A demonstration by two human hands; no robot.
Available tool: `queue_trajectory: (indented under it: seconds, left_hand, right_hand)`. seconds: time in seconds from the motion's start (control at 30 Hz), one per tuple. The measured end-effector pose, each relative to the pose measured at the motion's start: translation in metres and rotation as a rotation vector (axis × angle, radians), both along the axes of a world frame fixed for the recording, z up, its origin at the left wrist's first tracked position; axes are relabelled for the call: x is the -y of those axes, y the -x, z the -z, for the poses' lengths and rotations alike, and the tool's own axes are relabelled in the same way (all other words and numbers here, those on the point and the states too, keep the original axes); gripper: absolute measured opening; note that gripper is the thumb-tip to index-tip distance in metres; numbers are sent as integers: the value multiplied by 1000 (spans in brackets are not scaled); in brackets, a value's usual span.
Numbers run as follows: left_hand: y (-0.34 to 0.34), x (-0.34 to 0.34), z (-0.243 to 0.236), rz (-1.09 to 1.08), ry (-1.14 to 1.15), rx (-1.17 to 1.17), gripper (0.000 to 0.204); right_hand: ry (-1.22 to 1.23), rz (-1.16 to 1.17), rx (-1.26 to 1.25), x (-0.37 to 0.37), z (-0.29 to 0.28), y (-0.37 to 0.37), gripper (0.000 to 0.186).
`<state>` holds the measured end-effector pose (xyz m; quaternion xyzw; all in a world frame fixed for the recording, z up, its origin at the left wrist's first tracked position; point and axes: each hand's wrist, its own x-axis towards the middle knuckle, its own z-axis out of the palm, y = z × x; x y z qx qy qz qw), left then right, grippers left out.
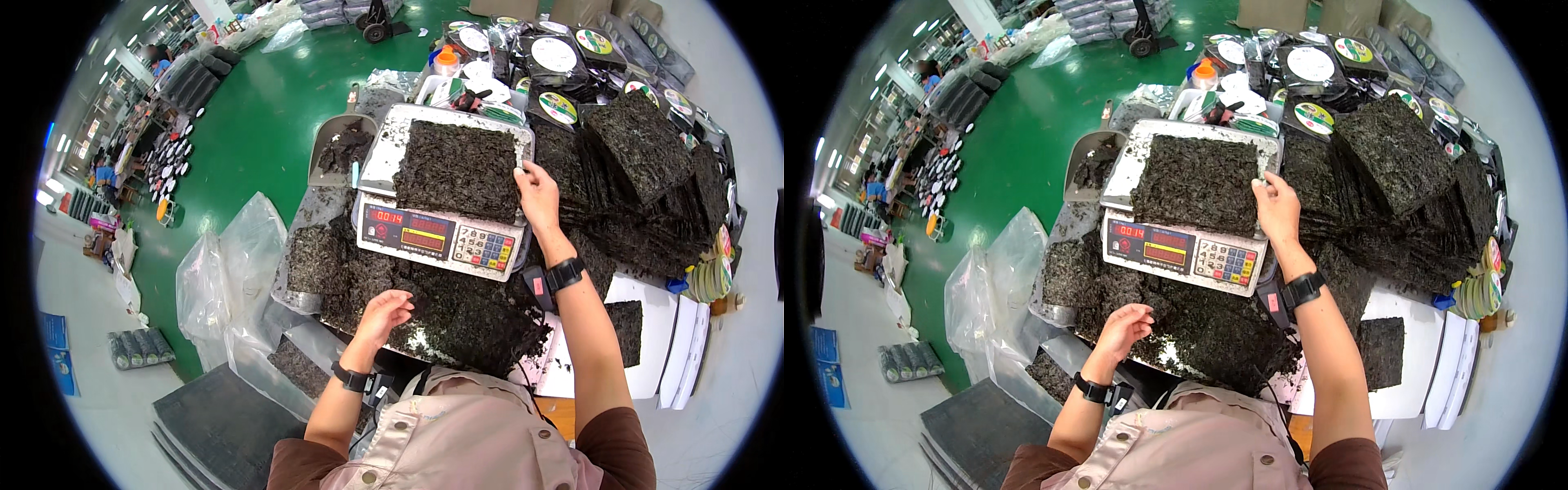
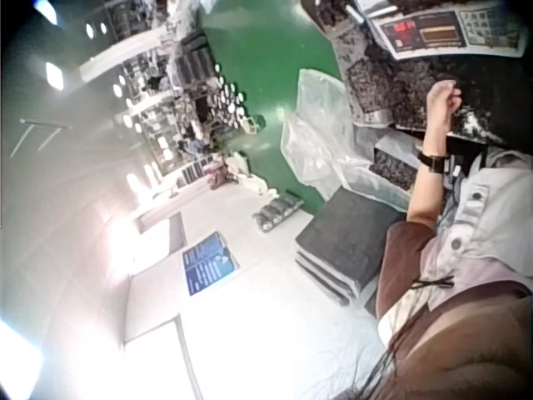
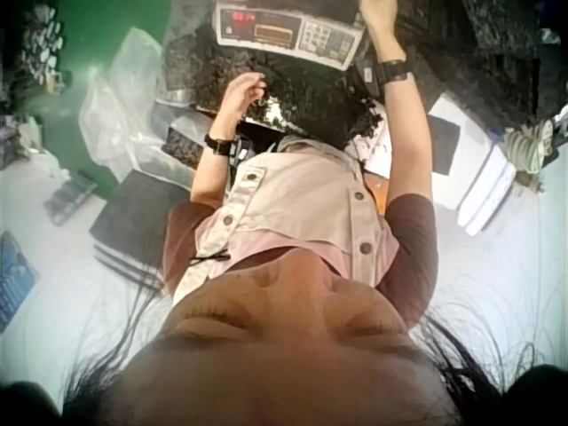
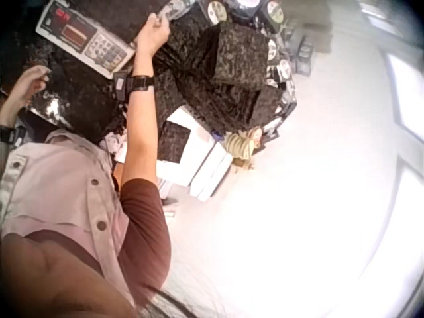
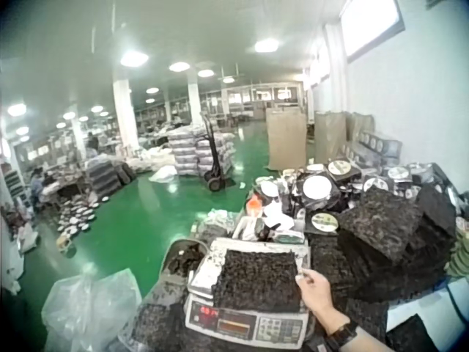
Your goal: The person weighs sheets of seaweed on a digital scale, adding and removing small amounts of seaweed by hand to reach a target weight before placing the stacks into a large plastic bag.
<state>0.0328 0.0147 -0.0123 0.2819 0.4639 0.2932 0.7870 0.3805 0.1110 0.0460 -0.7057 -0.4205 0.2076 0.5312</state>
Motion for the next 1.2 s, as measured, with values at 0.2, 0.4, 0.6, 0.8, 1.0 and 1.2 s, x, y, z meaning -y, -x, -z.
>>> queue_trajectory:
  seconds: [0.2,0.4,0.6,0.8,1.0,1.2]
  left_hand:
    - [-27,15,50,306,81,-219,22]
    - [-68,37,124,553,-26,-450,43]
    - [-81,53,171,564,-165,-633,52]
    - [-86,56,165,545,-83,-527,33]
    - [-88,55,159,419,-19,-247,24]
    - [-59,32,91,302,100,-130,14]
  right_hand:
    - [80,-385,-187,121,-11,34,13]
    - [1211,-438,-314,269,155,-3,39]
    - [1121,-146,-401,295,204,8,62]
    - [854,-25,-354,301,235,13,74]
    - [645,-86,-688,309,234,8,53]
    - [553,-223,-845,285,158,17,40]
